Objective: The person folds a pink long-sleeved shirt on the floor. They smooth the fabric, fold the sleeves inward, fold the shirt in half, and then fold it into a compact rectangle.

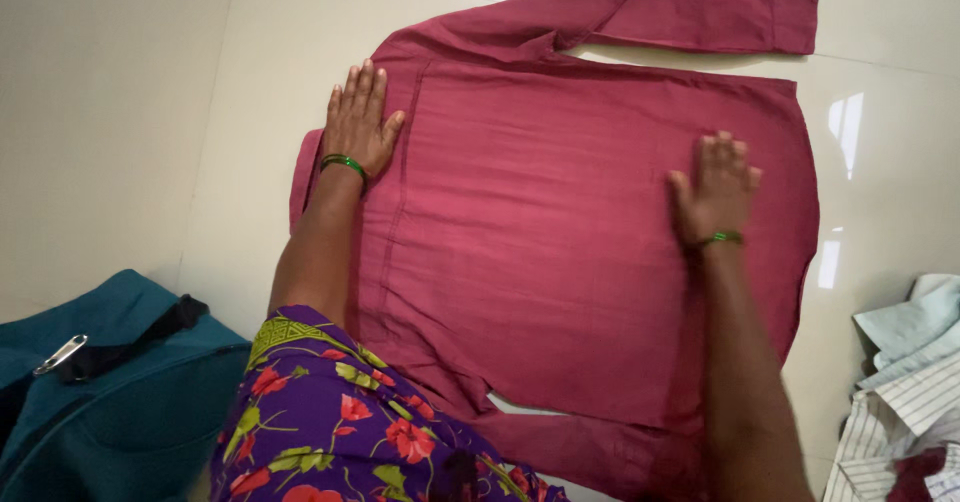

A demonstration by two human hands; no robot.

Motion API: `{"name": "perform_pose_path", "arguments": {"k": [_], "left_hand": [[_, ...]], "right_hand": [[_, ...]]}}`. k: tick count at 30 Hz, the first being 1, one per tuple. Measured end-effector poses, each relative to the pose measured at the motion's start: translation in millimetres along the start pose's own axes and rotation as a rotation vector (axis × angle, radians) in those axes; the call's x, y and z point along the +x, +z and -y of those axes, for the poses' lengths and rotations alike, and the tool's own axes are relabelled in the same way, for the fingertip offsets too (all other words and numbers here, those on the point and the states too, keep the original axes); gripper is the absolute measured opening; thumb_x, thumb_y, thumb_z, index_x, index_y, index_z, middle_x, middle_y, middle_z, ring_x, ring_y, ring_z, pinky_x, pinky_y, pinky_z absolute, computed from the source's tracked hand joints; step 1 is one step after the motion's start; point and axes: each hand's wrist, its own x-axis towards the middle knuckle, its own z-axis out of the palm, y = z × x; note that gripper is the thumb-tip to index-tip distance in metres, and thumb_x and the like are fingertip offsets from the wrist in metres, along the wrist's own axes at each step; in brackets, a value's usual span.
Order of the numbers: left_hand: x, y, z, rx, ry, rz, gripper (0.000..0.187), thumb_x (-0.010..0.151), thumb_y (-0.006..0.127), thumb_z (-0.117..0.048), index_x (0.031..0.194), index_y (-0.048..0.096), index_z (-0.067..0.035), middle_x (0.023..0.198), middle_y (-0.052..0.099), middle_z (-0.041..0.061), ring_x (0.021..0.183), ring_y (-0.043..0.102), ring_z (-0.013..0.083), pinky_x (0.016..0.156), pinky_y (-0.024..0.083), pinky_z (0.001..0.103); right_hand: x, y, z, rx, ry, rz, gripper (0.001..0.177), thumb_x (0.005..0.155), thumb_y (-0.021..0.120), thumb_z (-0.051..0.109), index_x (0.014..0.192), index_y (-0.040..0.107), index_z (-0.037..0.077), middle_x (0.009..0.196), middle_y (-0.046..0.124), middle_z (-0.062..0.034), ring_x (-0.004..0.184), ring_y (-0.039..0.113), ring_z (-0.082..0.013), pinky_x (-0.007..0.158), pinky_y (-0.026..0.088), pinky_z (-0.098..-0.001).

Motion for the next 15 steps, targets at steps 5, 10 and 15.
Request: {"name": "perform_pose_path", "arguments": {"k": [5,10,15], "left_hand": [[-9.3,-14.1,4.4,0.075,-0.017,0.041,0.075,0.104,0.021,-0.058,0.166,0.006,-0.017,0.173,0.002,0.005,0.159,0.003,0.0217,0.128,0.003,0.044],[-24.0,-27.8,0.7,0.194,0.016,-0.014,0.074,0.104,0.021,-0.056,0.164,0.007,-0.016,0.171,0.004,0.007,0.157,0.002,0.0243,0.125,0.002,0.047],[-100.9,-3.9,-19.8,-0.065,0.141,-0.142,0.068,0.109,0.026,-0.046,0.166,0.014,-0.011,0.174,0.010,0.010,0.160,0.006,0.0267,0.130,0.002,0.048]], "right_hand": [[-36.9,-12.3,-117.3,0.006,0.269,-0.080,0.081,0.103,0.041,0.058,0.166,0.028,0.009,0.174,0.020,-0.0143,0.159,0.014,-0.0393,0.120,0.009,-0.0705],[-59.0,-8.3,-161.9,-0.046,0.618,-0.106,0.090,0.102,0.040,0.061,0.162,0.022,-0.004,0.170,0.016,-0.0229,0.154,0.007,-0.0469,0.116,0.009,-0.0713],[-47.0,49.0,-32.8,-0.145,0.161,-0.292,0.082,0.115,0.040,0.067,0.174,0.010,0.019,0.183,0.011,-0.0092,0.167,0.005,-0.0365,0.126,0.005,-0.0726]]}}
